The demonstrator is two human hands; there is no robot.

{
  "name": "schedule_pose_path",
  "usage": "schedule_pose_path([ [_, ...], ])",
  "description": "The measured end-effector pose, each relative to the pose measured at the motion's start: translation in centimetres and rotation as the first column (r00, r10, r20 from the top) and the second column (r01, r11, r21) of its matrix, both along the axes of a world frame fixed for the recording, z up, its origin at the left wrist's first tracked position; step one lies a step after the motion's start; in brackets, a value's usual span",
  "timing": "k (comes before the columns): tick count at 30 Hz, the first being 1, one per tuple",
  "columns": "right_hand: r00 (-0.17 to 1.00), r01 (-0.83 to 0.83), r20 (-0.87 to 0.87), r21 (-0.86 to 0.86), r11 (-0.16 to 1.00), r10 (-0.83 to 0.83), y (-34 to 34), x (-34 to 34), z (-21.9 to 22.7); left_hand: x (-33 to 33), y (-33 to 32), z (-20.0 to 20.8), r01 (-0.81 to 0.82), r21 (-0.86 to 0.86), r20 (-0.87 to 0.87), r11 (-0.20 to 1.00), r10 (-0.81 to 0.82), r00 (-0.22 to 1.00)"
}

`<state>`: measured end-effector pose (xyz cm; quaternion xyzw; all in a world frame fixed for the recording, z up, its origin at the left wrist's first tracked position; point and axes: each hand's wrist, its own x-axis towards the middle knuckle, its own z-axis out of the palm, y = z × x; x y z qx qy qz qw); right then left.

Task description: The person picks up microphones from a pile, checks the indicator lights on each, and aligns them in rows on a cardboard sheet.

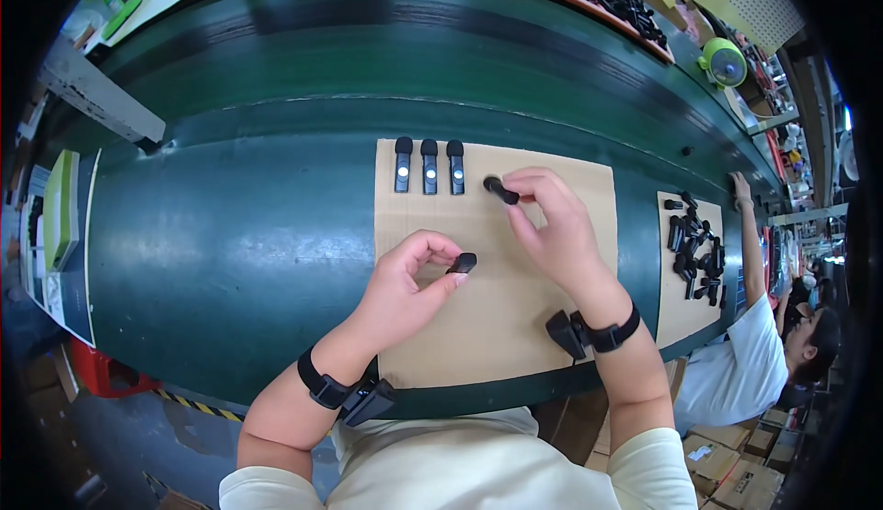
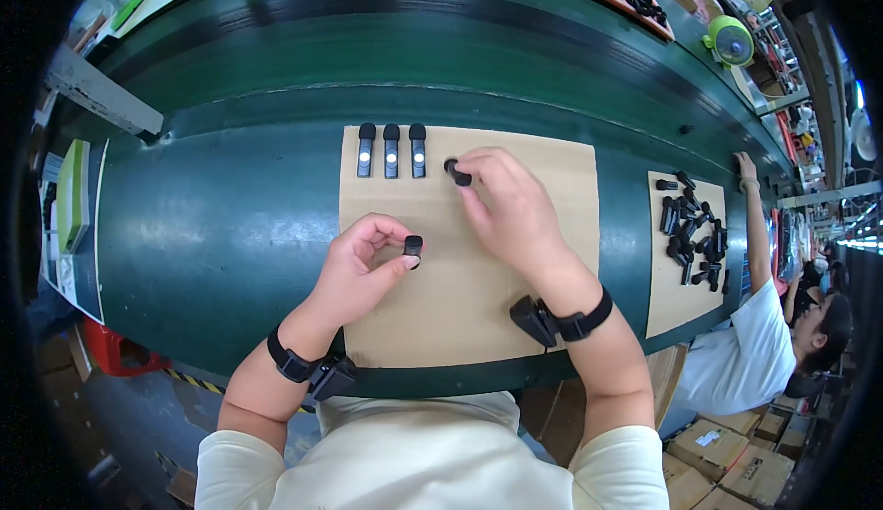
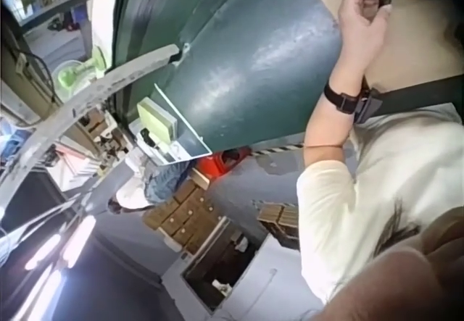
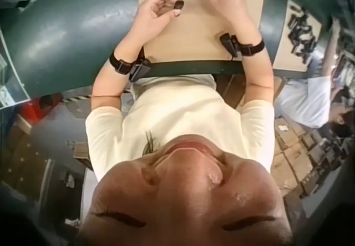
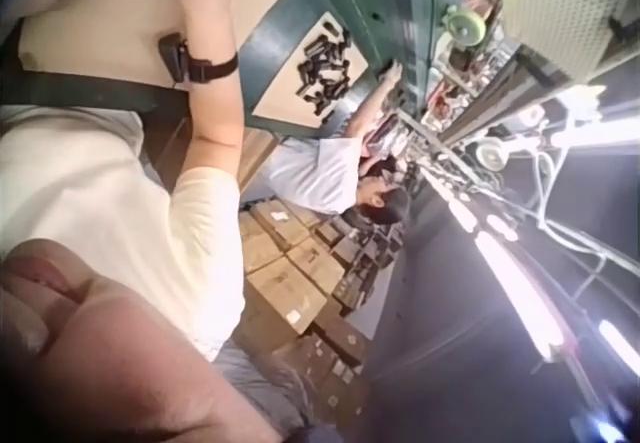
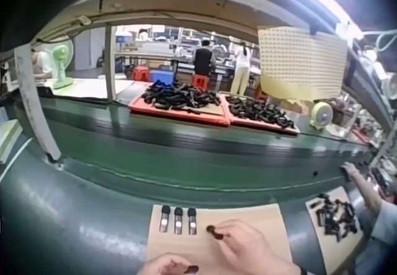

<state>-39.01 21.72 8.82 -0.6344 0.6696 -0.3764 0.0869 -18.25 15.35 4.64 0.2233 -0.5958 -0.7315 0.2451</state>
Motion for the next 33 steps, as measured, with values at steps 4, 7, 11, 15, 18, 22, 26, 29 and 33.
schedule_pose_path([
  [4,0.967,-0.070,-0.245,0.008,0.997,0.070,-0.4,-0.6,-1.7,0.0,0.0,-0.1,-0.004,-0.013,0.015,1.000,0.004,1.000],
  [7,0.954,-0.113,-0.273,0.052,0.992,0.123,-0.2,0.5,-1.3,0.0,0.0,-0.1,-0.032,-0.010,0.010,0.999,0.032,0.999],
  [11,0.939,-0.090,-0.325,0.077,0.993,0.110,-1.1,-0.2,-1.7,0.0,0.2,-0.3,-0.035,-0.028,0.013,0.999,0.036,0.999],
  [15,0.955,-0.061,-0.286,0.075,0.995,0.080,-2.1,-0.9,-2.2,0.0,0.2,-0.1,-0.022,-0.034,0.021,0.999,0.023,1.000],
  [18,0.973,-0.037,-0.227,0.033,0.999,0.044,-1.8,-0.4,-1.5,0.0,0.2,-0.1,-0.023,-0.024,0.026,0.999,0.024,0.999],
  [22,0.980,-0.173,0.116,0.117,0.978,0.159,0.1,1.3,0.7,0.2,0.2,-0.2,-0.031,-0.015,0.023,0.999,0.031,0.999],
  [26,0.923,-0.307,0.279,0.112,0.945,0.266,1.5,2.9,0.5,0.1,0.0,-0.3,-0.013,-0.038,0.021,0.999,0.014,1.000],
  [29,0.901,-0.321,0.355,0.157,0.934,0.250,1.9,2.6,0.9,0.0,0.1,-0.2,0.006,-0.062,0.038,0.998,-0.003,0.999],
  [33,0.894,-0.247,0.435,0.290,0.924,0.103,1.4,0.3,2.4,-0.1,0.2,0.2,-0.003,-0.084,0.027,0.996,0.005,1.000],
])
